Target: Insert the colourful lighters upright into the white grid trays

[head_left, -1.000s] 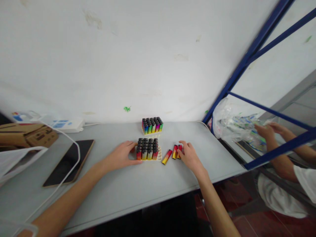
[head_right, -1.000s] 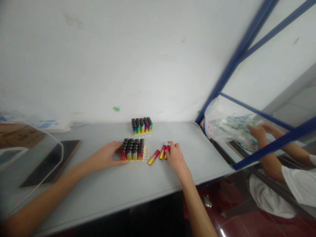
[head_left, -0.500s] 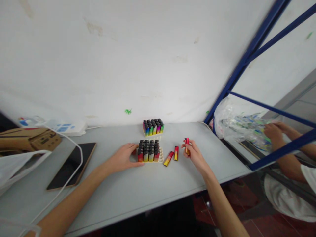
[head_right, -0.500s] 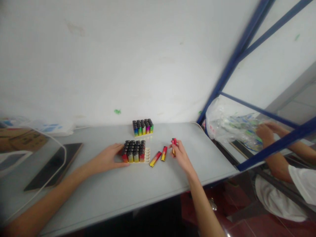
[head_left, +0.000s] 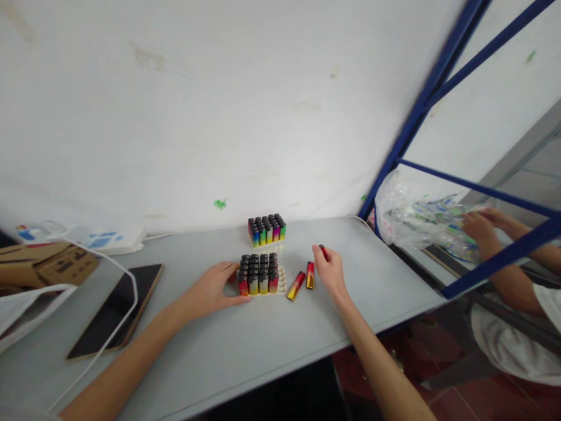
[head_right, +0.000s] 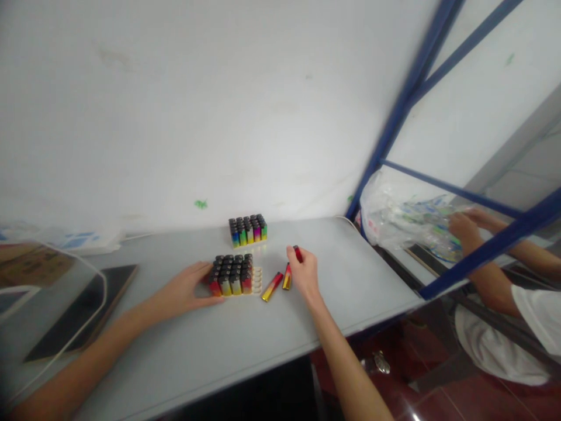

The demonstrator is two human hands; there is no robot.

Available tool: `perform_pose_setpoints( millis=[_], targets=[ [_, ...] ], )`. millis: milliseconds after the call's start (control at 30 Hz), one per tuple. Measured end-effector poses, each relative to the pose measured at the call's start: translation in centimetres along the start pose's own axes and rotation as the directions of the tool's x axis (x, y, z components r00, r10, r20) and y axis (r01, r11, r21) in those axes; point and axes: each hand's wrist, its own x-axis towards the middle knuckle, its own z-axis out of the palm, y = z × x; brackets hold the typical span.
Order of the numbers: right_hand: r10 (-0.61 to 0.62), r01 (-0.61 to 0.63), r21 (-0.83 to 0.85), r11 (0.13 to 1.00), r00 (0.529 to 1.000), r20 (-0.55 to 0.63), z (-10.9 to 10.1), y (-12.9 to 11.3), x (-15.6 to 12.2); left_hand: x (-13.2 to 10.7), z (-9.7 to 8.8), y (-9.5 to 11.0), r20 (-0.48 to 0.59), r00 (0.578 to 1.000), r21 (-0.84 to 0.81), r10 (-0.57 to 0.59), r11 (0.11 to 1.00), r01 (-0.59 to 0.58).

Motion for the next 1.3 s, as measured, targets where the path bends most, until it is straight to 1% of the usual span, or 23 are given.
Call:
perform_pose_setpoints(
  millis=[133, 233, 300, 533, 633, 700, 767, 800, 900, 967, 1033, 1167, 1300],
  targets=[
    [-0.05, 0.046, -0.105, 0.993, 0.998, -0.043, 0.3, 0.2, 0.1, 0.0, 0.0, 0.0, 0.011, 1.0, 0.013, -0.004, 1.0, 0.004],
    [-0.051, 0.048, -0.121, 0.991, 0.998, -0.023, 0.4, 0.3, 0.1, -0.1, -0.1, 0.2, 0.029, 0.999, 0.033, -0.023, 0.999, 0.022],
    [-0.065, 0.064, -0.123, 0.99, 0.998, -0.004, 0.3, 0.3, 0.1, -0.1, -0.1, 0.2, 0.023, 0.999, 0.03, -0.022, 0.999, 0.021],
    [-0.142, 0.162, -0.173, 0.971, 0.982, 0.124, 0.4, 0.1, -0.5, 0.0, -0.1, 0.2, 0.013, 1.0, 0.024, 0.001, 1.0, -0.002],
    [-0.169, 0.195, -0.115, 0.974, 0.964, 0.203, 0.3, -0.1, -0.7, 0.0, -0.1, 0.3, -0.001, 1.0, 0.026, 0.005, 1.0, -0.005],
    [-0.237, 0.269, -0.11, 0.957, 0.941, 0.243, 0.2, -0.4, -0.7, 0.0, -0.2, 0.4, -0.004, 1.0, 0.032, 0.006, 0.999, -0.006],
    [-0.297, 0.348, -0.161, 0.923, 0.915, 0.274, 0.2, -0.8, -0.5, 0.0, -0.2, 0.4, -0.005, 1.0, 0.036, 0.005, 0.999, -0.005],
    [-0.305, 0.371, -0.191, 0.909, 0.903, 0.301, 0.3, -0.9, -0.3, 0.0, -0.2, 0.4, -0.005, 1.0, 0.036, 0.002, 0.999, -0.002],
    [-0.267, 0.381, -0.214, 0.899, 0.867, 0.422, 0.6, -1.2, 0.3, 0.0, -0.1, 0.3, 0.0, 1.0, 0.028, -0.005, 1.0, 0.005],
    [-0.26, 0.407, -0.202, 0.891, 0.821, 0.508, 0.8, -1.1, 0.8, 0.1, 0.0, 0.3, 0.004, 1.0, 0.021, -0.01, 1.0, 0.01],
    [-0.274, 0.449, -0.196, 0.872, 0.778, 0.565, 0.9, -1.1, 1.2, 0.1, 0.1, 0.2, 0.006, 1.0, 0.015, -0.01, 1.0, 0.01],
    [-0.289, 0.552, -0.23, 0.801, 0.695, 0.658, 1.0, -1.3, 1.9, 0.1, 0.1, 0.0, 0.011, 1.0, 0.024, -0.011, 1.0, 0.01],
    [-0.272, 0.633, -0.265, 0.728, 0.62, 0.736, 2.0, -1.8, 2.2, 0.0, 0.0, 0.1, 0.029, 0.999, 0.034, -0.027, 0.999, 0.026]
  ],
)
